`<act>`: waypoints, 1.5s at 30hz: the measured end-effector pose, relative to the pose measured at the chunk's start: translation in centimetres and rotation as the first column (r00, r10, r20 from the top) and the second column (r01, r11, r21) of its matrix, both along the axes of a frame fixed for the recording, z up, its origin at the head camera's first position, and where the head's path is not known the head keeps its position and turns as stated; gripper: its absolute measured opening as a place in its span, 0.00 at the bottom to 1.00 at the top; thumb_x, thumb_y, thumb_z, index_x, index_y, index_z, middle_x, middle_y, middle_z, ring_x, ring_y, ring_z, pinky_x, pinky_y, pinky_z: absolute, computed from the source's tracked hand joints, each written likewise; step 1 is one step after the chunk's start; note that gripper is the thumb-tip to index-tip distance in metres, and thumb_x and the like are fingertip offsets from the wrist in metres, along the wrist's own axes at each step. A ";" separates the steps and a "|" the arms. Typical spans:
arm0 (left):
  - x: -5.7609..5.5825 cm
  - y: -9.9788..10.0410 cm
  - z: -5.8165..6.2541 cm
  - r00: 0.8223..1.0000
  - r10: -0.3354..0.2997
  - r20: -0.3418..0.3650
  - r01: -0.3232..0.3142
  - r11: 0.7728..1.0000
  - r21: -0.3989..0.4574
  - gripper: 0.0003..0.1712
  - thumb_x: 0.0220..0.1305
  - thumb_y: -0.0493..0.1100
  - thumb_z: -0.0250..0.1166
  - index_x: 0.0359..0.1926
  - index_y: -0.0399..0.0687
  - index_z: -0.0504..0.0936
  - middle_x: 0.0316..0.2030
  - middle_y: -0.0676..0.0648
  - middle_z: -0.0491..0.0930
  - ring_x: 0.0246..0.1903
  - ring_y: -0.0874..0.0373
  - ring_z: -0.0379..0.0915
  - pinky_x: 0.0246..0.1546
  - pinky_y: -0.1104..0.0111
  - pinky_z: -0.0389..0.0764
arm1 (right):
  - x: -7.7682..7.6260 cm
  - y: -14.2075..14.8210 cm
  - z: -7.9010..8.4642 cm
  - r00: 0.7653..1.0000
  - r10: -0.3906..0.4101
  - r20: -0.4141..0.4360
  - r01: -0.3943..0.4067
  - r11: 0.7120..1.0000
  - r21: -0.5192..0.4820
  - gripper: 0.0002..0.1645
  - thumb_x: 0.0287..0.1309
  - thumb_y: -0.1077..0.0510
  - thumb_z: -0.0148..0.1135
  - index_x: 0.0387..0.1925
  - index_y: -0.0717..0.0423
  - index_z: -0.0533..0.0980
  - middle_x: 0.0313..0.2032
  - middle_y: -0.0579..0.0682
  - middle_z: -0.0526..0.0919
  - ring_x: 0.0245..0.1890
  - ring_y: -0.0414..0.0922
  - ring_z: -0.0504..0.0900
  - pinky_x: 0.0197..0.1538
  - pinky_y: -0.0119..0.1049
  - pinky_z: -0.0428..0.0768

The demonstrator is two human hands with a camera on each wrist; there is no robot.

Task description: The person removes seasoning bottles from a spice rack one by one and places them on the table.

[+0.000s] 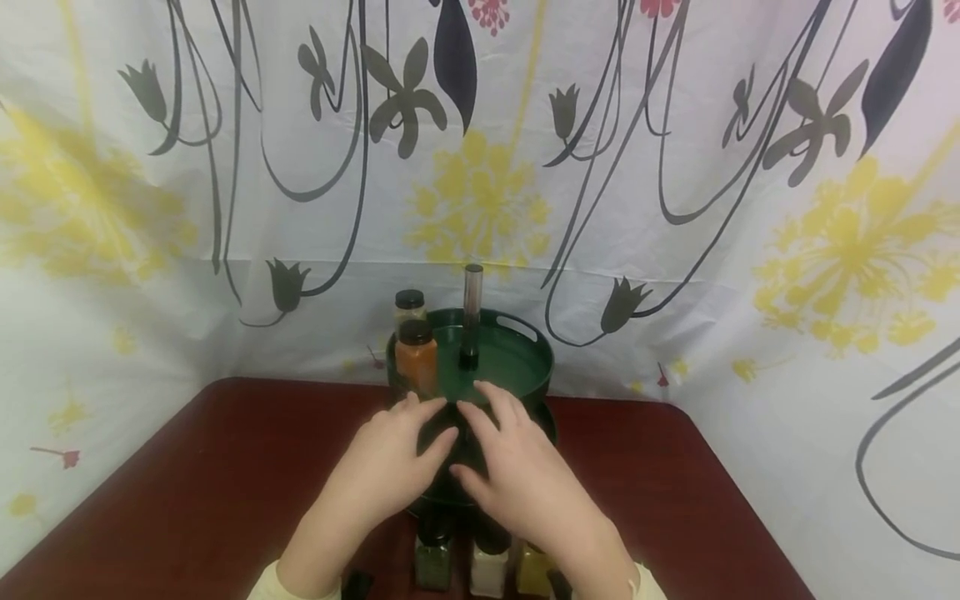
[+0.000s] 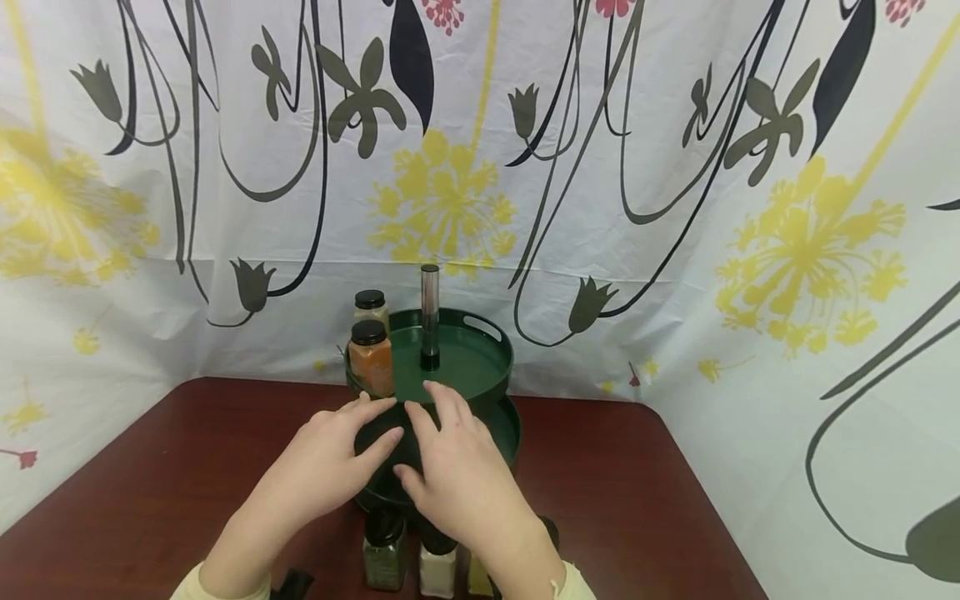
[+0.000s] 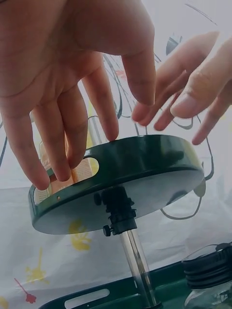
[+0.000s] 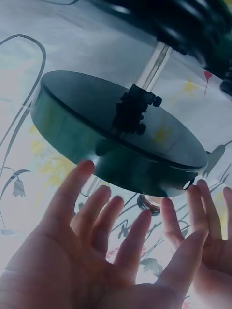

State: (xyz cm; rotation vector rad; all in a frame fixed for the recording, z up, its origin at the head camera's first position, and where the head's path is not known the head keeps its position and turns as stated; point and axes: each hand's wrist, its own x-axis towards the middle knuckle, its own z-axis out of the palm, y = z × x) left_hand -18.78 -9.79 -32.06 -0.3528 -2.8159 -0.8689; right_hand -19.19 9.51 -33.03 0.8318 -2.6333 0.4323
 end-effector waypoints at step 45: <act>-3.3 -4.3 -1.4 0.995 0.011 0.098 -0.022 0.993 0.115 0.45 0.81 0.54 0.58 0.84 0.36 0.52 0.83 0.30 0.51 0.82 0.32 0.51 0.80 0.37 0.59 | -2.3 4.1 1.0 0.904 -0.226 0.362 0.237 0.971 0.014 0.57 0.71 0.38 0.66 0.85 0.60 0.51 0.87 0.61 0.43 0.87 0.62 0.47 0.80 0.67 0.63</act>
